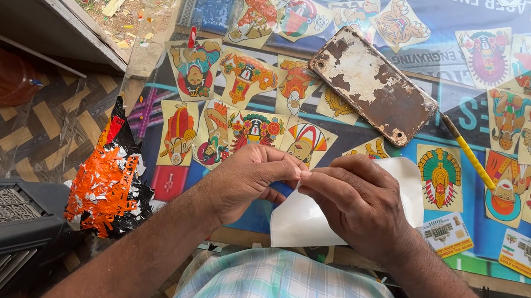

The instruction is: The person applies a screen protector to a mobile phone by first cutting a piece of white vinyl to size using a utility knife and then peeling and adhering the protector onto the screen of the device.

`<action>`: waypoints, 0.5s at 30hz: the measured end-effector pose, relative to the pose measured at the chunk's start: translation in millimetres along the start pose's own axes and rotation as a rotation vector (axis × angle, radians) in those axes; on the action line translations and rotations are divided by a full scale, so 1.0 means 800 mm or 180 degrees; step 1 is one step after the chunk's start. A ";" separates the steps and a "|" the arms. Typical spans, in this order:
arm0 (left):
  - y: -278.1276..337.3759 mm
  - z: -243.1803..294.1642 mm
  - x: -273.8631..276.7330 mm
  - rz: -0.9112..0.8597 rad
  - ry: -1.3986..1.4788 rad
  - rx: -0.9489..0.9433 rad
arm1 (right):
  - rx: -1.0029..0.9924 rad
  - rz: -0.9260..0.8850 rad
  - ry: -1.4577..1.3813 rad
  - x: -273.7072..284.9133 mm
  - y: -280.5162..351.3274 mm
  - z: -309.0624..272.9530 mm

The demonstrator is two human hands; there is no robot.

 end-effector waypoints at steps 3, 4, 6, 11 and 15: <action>0.000 -0.001 0.000 0.0019 -0.0004 0.0075 | -0.0067 -0.0034 -0.0129 -0.001 0.002 0.003; -0.001 0.000 -0.001 0.0015 0.0003 0.0080 | -0.0090 -0.0039 -0.0159 -0.001 0.002 0.004; 0.000 0.000 0.001 0.0026 0.0008 0.0095 | -0.0257 -0.0003 -0.0089 -0.001 0.001 0.009; -0.003 -0.002 -0.003 -0.0105 0.0189 -0.0006 | -0.0414 0.0096 0.0082 0.012 -0.008 0.008; -0.004 0.000 0.000 -0.0024 0.0122 0.0122 | -0.0197 0.0325 0.0083 0.016 -0.016 0.003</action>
Point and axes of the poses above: each hand's wrist, its own y-axis away from the middle knuckle, its own x-axis out of the back of the hand, z = x × y, the point moved 8 cm from there along -y, towards the middle knuckle, and after that the axes turned 2 degrees about y, right-handed, at the moved point
